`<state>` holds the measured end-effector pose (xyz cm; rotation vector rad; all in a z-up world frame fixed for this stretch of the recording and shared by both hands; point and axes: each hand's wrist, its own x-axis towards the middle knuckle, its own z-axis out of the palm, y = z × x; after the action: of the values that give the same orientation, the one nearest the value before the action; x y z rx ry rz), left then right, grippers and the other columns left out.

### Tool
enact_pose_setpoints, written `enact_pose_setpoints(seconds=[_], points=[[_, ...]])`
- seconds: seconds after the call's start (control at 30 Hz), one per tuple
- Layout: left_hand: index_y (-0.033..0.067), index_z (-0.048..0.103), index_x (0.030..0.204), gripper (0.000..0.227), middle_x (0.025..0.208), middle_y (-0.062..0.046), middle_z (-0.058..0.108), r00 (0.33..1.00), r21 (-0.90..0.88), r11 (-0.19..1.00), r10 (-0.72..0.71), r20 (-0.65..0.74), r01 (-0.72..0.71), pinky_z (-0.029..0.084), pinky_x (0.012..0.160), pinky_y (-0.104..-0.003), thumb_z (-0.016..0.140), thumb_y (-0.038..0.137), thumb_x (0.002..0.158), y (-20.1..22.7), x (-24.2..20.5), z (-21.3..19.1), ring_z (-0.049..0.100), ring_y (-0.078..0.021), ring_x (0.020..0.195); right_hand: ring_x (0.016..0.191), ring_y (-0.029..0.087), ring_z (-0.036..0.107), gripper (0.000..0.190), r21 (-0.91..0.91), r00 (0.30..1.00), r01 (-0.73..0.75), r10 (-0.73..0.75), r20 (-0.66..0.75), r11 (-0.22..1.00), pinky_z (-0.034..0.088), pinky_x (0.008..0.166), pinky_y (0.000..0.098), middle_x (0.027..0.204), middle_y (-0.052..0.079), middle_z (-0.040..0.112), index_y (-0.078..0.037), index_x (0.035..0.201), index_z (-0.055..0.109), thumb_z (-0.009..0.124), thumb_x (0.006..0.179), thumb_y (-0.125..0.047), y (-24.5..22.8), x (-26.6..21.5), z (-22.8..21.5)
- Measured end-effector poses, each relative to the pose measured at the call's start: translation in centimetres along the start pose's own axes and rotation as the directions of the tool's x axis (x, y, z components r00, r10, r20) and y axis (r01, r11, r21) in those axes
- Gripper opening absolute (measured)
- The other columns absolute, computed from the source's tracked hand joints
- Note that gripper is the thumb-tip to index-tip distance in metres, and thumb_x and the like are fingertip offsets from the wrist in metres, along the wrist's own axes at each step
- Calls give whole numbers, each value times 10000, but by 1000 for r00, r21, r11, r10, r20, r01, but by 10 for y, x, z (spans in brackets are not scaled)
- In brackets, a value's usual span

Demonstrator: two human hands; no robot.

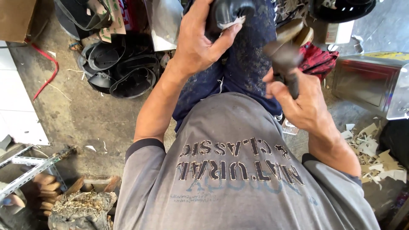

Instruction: The person is lasting a shoe by pulling the leather upper tight over a last using lasting pliers and securing it with a hammer.

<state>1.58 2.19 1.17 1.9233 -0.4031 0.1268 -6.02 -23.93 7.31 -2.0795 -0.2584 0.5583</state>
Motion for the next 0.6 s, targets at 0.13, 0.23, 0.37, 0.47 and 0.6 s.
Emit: enact_pose_setpoints(seconds=[0.13,0.23,0.37,0.47,0.6], points=[[99,526,1228,323,1077,-107,614,999,27,999,47,2,-47,482,852,-402,739,191,1004,-6,1,3,606,-293,942,778,182,727,306,-133,998,-65,67,14,989,538,777,353,880,83,741,-60,1310,672,487,1109,-197,-20,11,-8],[85,480,1306,393,1108,-123,614,997,34,997,68,38,-69,496,865,-402,734,176,1020,-16,-6,8,601,-309,956,1051,268,697,255,-109,993,32,-19,117,994,502,941,420,1193,95,718,0,1240,592,513,1081,-182,-27,21,-9],[92,432,1417,476,1314,-132,596,988,34,990,136,76,-139,514,1023,-436,735,208,1068,-20,-6,10,621,-344,1158,1134,206,704,354,-59,965,-32,47,256,998,498,1004,392,1263,62,725,-23,1335,585,489,1052,-212,-33,34,-17],[77,442,1398,445,1273,-145,599,984,6,989,148,99,-149,491,1032,-442,674,192,1036,-14,-5,9,604,-347,1137,1214,189,670,425,-30,948,-51,58,312,998,478,1060,371,1310,80,712,-30,1423,551,476,1039,-195,-29,37,-23],[103,423,1422,532,1293,-154,601,977,-16,985,173,125,-172,475,1086,-443,722,50,985,-13,-6,11,617,-358,1176,1247,166,651,554,210,888,-174,61,456,962,452,1129,333,1324,83,710,-14,1521,440,429,1026,-261,-27,35,-32]])
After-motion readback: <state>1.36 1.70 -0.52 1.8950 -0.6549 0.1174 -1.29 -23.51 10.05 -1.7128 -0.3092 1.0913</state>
